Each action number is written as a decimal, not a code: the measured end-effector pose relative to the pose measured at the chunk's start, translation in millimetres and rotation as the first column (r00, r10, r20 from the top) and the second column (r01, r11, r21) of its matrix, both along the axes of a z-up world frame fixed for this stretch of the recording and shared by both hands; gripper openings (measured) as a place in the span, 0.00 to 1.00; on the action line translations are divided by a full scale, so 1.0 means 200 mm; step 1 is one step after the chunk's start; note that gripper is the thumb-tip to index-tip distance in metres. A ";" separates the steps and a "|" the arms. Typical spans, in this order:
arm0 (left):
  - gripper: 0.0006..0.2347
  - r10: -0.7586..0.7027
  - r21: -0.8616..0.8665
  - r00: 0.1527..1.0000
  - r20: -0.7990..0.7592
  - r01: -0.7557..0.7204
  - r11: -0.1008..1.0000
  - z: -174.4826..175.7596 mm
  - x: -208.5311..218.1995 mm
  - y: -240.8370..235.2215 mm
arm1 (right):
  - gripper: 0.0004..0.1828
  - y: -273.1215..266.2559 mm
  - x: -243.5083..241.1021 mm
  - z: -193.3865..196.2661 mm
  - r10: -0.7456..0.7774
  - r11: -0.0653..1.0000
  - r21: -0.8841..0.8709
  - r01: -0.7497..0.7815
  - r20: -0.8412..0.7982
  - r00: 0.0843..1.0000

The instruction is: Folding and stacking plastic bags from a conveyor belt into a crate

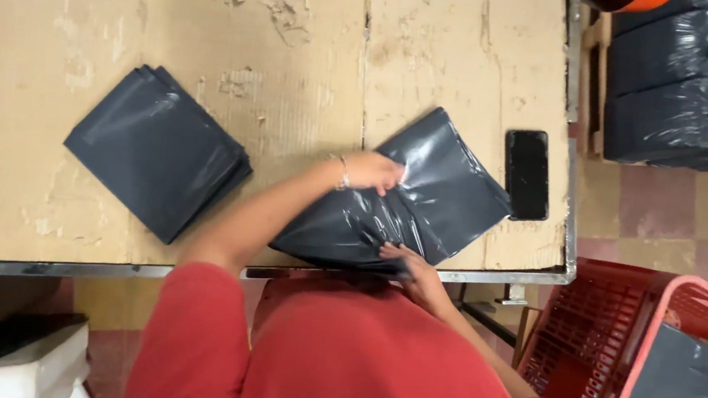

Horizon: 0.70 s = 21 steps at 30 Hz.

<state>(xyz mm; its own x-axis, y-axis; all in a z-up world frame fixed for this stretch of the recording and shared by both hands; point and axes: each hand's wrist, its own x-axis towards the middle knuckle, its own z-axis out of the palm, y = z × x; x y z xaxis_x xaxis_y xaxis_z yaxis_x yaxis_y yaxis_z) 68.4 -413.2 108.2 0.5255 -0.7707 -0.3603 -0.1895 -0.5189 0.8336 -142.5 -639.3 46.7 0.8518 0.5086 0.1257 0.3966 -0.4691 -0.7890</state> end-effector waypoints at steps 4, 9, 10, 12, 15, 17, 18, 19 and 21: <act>0.37 0.323 0.045 0.673 -0.666 -0.396 0.917 -0.54 0.15 -0.03 | 0.29 -0.26 0.07 -0.24 -0.426 0.702 0.039 0.711 -0.777 0.463; 0.23 0.521 0.036 0.850 -0.077 -0.520 0.853 -0.49 0.07 0.03 | 0.18 -0.33 0.13 -0.20 -0.112 0.200 0.164 0.966 -0.976 0.189; 0.18 0.547 0.014 0.821 0.165 -0.556 0.831 -0.44 0.03 0.00 | 0.19 -0.33 0.14 -0.17 -0.054 0.198 0.170 0.965 -0.981 0.184; 0.16 0.553 -0.021 0.733 0.397 -0.594 0.804 -0.42 0.01 -0.07 | 0.19 -0.35 0.17 -0.17 0.004 0.207 0.179 0.962 -0.983 0.182; 0.23 0.470 0.173 0.654 0.593 -0.674 0.718 -0.49 0.04 -0.23 | 0.23 -0.43 0.16 -0.28 0.002 0.252 0.146 0.957 -0.989 0.150; 0.23 0.468 0.167 0.612 0.637 -0.703 0.691 -0.55 0.03 -0.33 | 0.23 -0.49 0.12 -0.39 -0.115 0.301 0.077 0.950 -0.986 0.117; 0.23 0.493 0.168 0.589 0.641 -0.733 0.659 -0.51 -0.05 -0.35 | 0.23 -0.46 0.10 -0.36 -0.106 0.343 0.081 0.936 -0.987 0.124; 0.17 0.505 0.004 0.571 0.647 -0.665 0.747 -0.46 -0.11 -0.38 | 0.24 -0.43 0.08 -0.32 -0.225 0.346 0.048 0.937 -0.965 0.132; 0.11 0.534 -0.168 0.520 0.667 -0.593 0.787 -0.36 -0.19 -0.35 | 0.26 -0.33 0.13 -0.18 -0.331 0.378 0.039 0.925 -0.927 0.175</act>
